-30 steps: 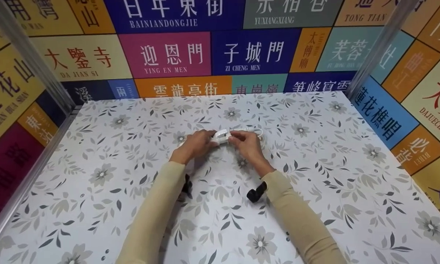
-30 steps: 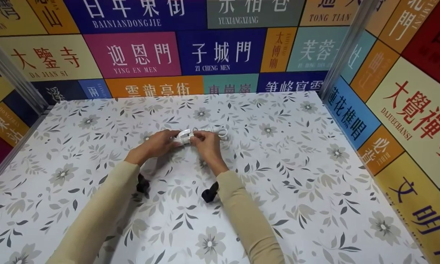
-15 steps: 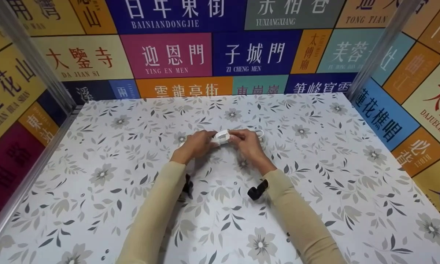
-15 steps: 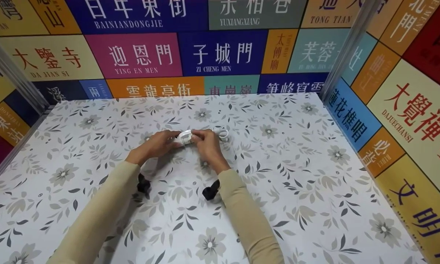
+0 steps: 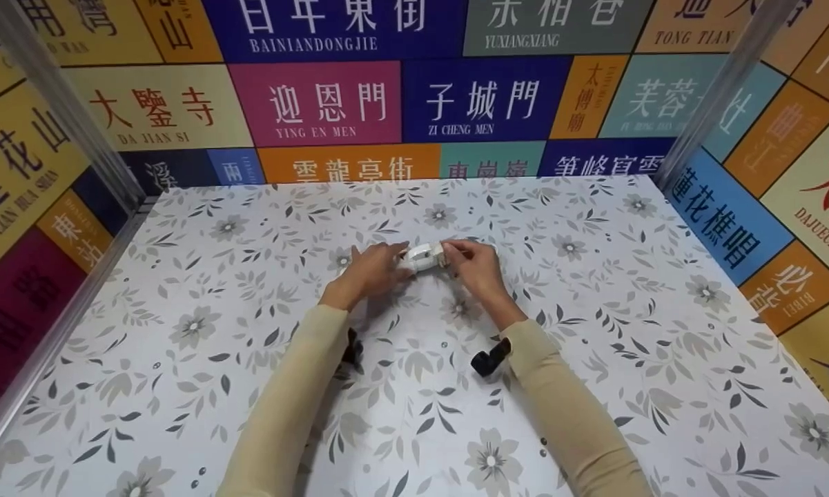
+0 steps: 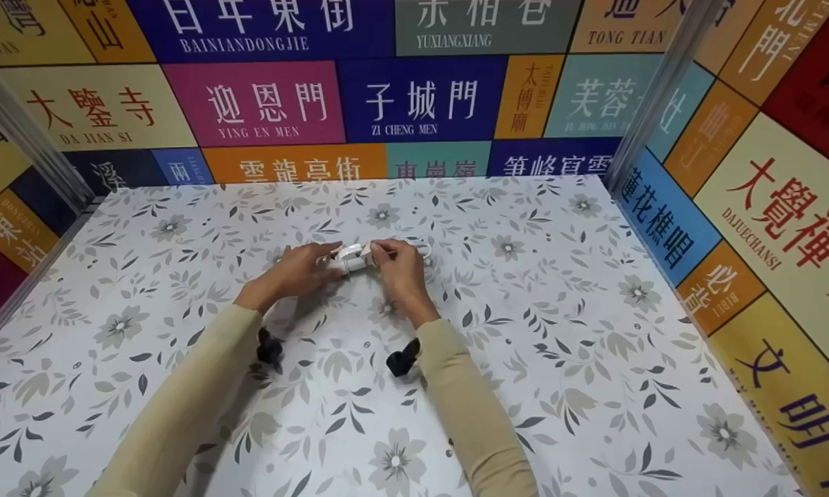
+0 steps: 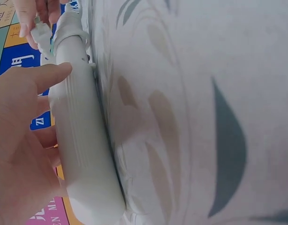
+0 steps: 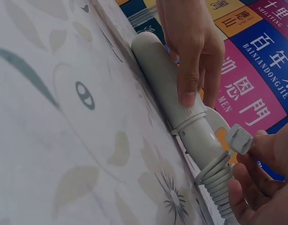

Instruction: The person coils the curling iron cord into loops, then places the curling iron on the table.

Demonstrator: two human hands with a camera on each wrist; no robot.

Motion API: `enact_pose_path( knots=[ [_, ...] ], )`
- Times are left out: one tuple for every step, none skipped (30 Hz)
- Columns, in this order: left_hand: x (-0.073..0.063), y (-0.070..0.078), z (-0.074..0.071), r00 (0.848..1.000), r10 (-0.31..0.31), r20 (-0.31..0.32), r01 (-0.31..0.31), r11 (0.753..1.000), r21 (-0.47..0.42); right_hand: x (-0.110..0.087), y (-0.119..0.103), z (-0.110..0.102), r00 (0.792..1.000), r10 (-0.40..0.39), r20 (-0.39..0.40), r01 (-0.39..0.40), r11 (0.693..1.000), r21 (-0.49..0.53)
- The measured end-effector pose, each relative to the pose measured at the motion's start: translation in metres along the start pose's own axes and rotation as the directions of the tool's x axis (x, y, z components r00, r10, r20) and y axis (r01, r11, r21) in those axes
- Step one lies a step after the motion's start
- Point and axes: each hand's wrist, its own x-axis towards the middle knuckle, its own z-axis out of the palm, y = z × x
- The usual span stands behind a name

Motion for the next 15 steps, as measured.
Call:
enact_pose_path(
  knots=[
    [0.000,0.000,0.000,1.000,0.002,-0.003,-0.002,1.000,0.003,0.000,0.000,-0.001,1.000,0.005,-0.011,-0.005,1.000,-0.001],
    [-0.001,0.000,0.000,1.000,0.006,-0.005,-0.006,1.000,0.003,0.000,0.001,-0.002,1.000,0.008,-0.020,-0.008,1.000,-0.006],
    [-0.001,0.000,0.000,1.000,0.008,-0.006,-0.008,1.000,0.000,0.000,0.001,-0.003,1.000,0.016,-0.022,-0.016,1.000,-0.010],
    [-0.001,-0.001,0.001,1.000,0.010,-0.005,-0.010,1.000,0.000,0.000,0.001,-0.004,0.999,0.023,-0.022,-0.023,1.000,-0.014],
    [-0.002,-0.001,0.001,1.000,0.010,-0.002,-0.010,1.000,-0.001,0.000,0.002,-0.005,0.999,0.028,-0.022,-0.028,0.999,-0.019],
    [-0.002,-0.001,0.002,1.000,0.011,-0.001,-0.011,1.000,-0.003,0.000,0.002,-0.005,0.999,0.034,-0.022,-0.035,0.999,-0.023],
    [-0.002,-0.002,0.002,1.000,0.010,0.000,-0.010,1.000,-0.008,0.001,0.002,-0.006,0.999,0.040,-0.022,-0.041,0.999,-0.025],
    [-0.002,-0.002,0.003,1.000,0.008,0.001,-0.008,1.000,-0.014,0.001,0.002,-0.006,0.999,0.045,-0.023,-0.046,0.999,-0.029],
    [-0.003,-0.002,0.003,1.000,0.003,0.002,-0.003,1.000,-0.020,0.001,0.002,-0.007,0.998,0.051,-0.026,-0.052,0.998,-0.031],
    [-0.003,-0.002,0.003,1.000,0.002,0.002,-0.002,1.000,-0.023,0.002,0.002,-0.007,0.998,0.056,-0.030,-0.057,0.998,-0.033],
    [-0.003,-0.002,0.003,1.000,0.000,0.003,0.000,1.000,-0.026,0.002,0.002,-0.008,0.997,0.062,-0.034,-0.063,0.997,-0.036],
    [-0.003,-0.002,0.003,1.000,0.000,0.003,0.000,1.000,-0.030,0.002,0.002,-0.009,0.997,0.068,-0.037,-0.069,0.997,-0.035],
    [-0.003,-0.003,0.003,1.000,0.001,0.004,-0.001,0.999,-0.032,0.002,0.002,-0.009,0.997,0.072,-0.039,-0.073,0.997,-0.034],
    [-0.003,-0.003,0.003,1.000,0.002,0.005,-0.002,1.000,-0.031,0.003,0.002,-0.010,0.996,0.078,-0.039,-0.079,0.996,-0.028],
    [-0.004,-0.004,0.002,1.000,0.005,0.008,-0.004,1.000,-0.030,0.003,0.002,-0.012,0.996,0.084,-0.037,-0.085,0.996,-0.018]
  ],
)
